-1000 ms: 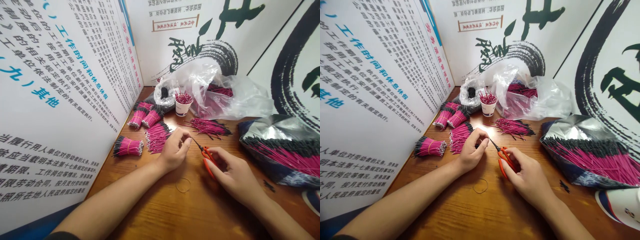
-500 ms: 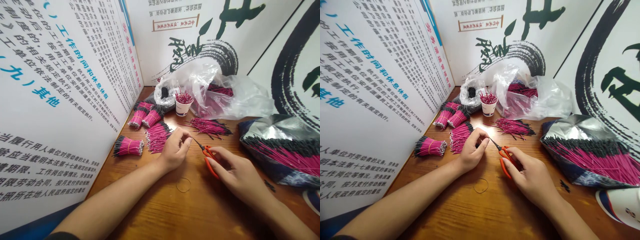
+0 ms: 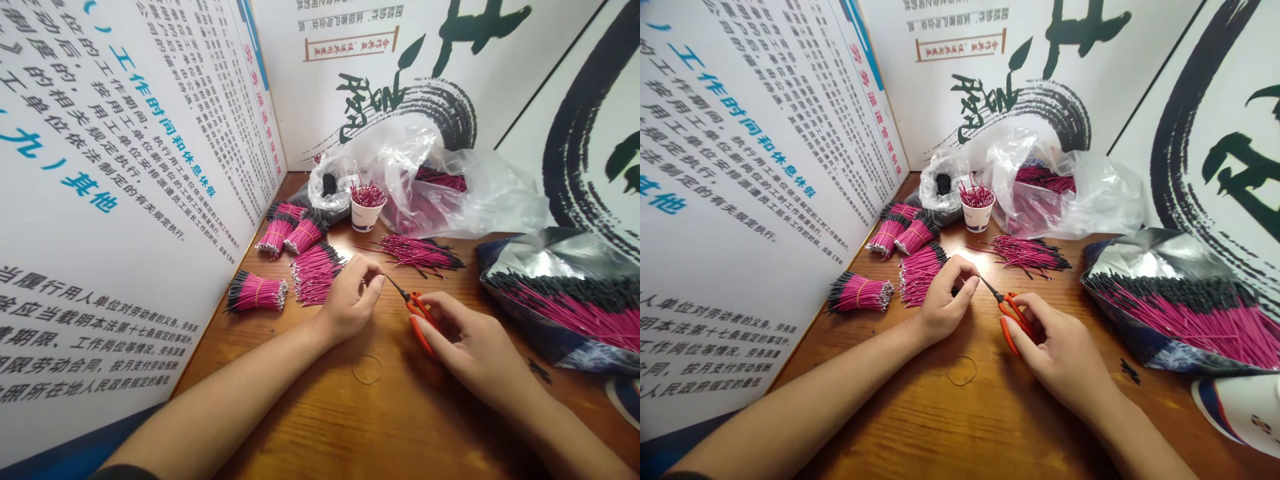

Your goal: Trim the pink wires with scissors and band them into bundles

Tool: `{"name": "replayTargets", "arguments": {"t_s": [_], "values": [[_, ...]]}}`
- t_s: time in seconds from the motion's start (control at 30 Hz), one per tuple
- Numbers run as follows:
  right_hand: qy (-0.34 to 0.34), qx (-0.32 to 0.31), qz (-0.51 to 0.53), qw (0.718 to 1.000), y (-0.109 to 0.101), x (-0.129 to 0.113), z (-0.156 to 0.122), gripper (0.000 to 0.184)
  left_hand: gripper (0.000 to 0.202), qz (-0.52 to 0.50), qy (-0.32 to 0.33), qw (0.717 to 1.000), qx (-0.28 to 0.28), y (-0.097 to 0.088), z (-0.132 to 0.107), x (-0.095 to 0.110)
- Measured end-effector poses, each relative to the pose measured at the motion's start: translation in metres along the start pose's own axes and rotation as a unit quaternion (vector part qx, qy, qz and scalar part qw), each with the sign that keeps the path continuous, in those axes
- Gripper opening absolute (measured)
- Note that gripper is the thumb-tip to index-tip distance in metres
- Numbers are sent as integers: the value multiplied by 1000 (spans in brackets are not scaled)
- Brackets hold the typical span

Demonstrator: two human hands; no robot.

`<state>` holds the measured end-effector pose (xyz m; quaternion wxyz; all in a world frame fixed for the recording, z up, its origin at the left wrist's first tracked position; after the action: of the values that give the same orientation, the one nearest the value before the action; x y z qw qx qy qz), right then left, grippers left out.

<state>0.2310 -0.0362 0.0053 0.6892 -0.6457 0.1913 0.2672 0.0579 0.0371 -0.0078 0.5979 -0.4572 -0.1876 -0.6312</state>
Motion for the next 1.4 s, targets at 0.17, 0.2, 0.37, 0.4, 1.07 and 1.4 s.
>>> {"name": "replayTargets", "arguments": {"t_s": [0.17,0.2,0.37,0.4,1.07,1.4], "values": [[-1,-4,4,1000,1,0,0,24,9,0,-3,1000,-3,0,0,0],[-1,-7,5,1000,1,0,0,24,9,0,-3,1000,-4,0,0,0],[0,-9,6,1000,2,0,0,25,9,3,-1,1000,-7,0,1,0],[1,-10,7,1000,2,0,0,25,9,4,0,1000,-7,0,1,0],[15,19,16,1000,-4,-2,1,25,16,-88,-55,994,-23,2,-3,-3],[20,17,25,999,-5,-2,0,24,16,51,7,998,-27,-1,-1,5]]}}
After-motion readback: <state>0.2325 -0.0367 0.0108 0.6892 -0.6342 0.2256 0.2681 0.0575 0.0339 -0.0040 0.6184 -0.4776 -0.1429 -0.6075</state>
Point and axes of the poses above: each hand's wrist, its own z-axis towards the middle knuckle, its own y-axis out of the palm, x = y × z, the point moved 3 cm from there along z, towards the middle knuckle, and after that the axes turned 3 degrees about y, right-handed, at the moved point
